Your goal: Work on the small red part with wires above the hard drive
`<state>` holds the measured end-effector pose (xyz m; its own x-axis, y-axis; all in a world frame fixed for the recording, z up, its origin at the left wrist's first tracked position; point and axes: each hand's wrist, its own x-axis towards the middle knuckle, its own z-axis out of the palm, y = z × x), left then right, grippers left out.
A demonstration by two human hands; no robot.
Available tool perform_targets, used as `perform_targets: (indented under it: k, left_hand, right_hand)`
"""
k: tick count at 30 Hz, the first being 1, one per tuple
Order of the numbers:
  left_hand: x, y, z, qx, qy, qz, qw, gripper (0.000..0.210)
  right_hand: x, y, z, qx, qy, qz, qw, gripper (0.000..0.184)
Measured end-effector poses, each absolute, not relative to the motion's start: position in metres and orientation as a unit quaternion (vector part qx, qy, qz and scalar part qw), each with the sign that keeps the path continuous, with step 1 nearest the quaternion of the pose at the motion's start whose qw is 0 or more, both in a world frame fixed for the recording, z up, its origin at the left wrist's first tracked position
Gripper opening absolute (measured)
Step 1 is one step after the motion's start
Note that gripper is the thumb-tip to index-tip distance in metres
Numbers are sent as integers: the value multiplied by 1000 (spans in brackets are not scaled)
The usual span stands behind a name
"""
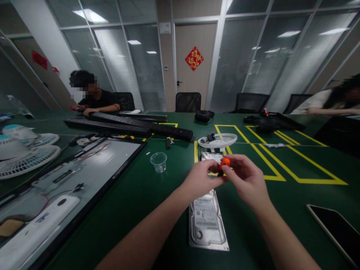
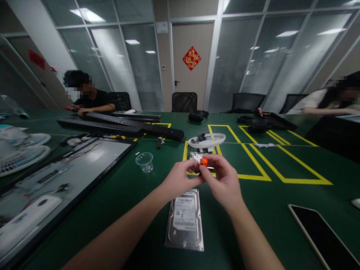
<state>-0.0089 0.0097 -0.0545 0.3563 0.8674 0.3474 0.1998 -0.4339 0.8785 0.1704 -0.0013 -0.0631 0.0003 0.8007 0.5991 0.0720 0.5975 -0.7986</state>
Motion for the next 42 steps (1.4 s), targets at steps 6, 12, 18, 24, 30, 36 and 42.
perform_targets:
  k: [6, 12, 18, 24, 30, 36, 42]
  left_hand:
    - [-10, 10, -54, 750, 351, 416, 377, 6]
    - [-8, 10, -57, 737, 356, 430, 380, 12]
    - [-9, 12, -60, 752, 347, 422, 369, 9]
    - [-8, 11, -58, 748, 355, 424, 368, 10]
    - [-8, 11, -59, 748, 355, 426, 365, 11]
    - [-10, 10, -56, 758, 341, 420, 365, 8]
    - [-8, 9, -56, 739, 359, 432, 373, 9]
  right_hand:
    - [170, -3, -63, -334, -647, 303, 615, 32]
    - [171, -3, -62, -356, -646, 291, 610, 23]
    - [172, -2, -62, -350, -643, 290, 616, 28]
    - [173, -2, -65, -361, -646, 299, 602, 28]
    - [169, -2, -63, -357, -641, 280, 619, 29]
    - [170, -4, -61, -362, -650, 292, 601, 29]
    - [169, -3, -60, -367, -636, 270, 622, 23]
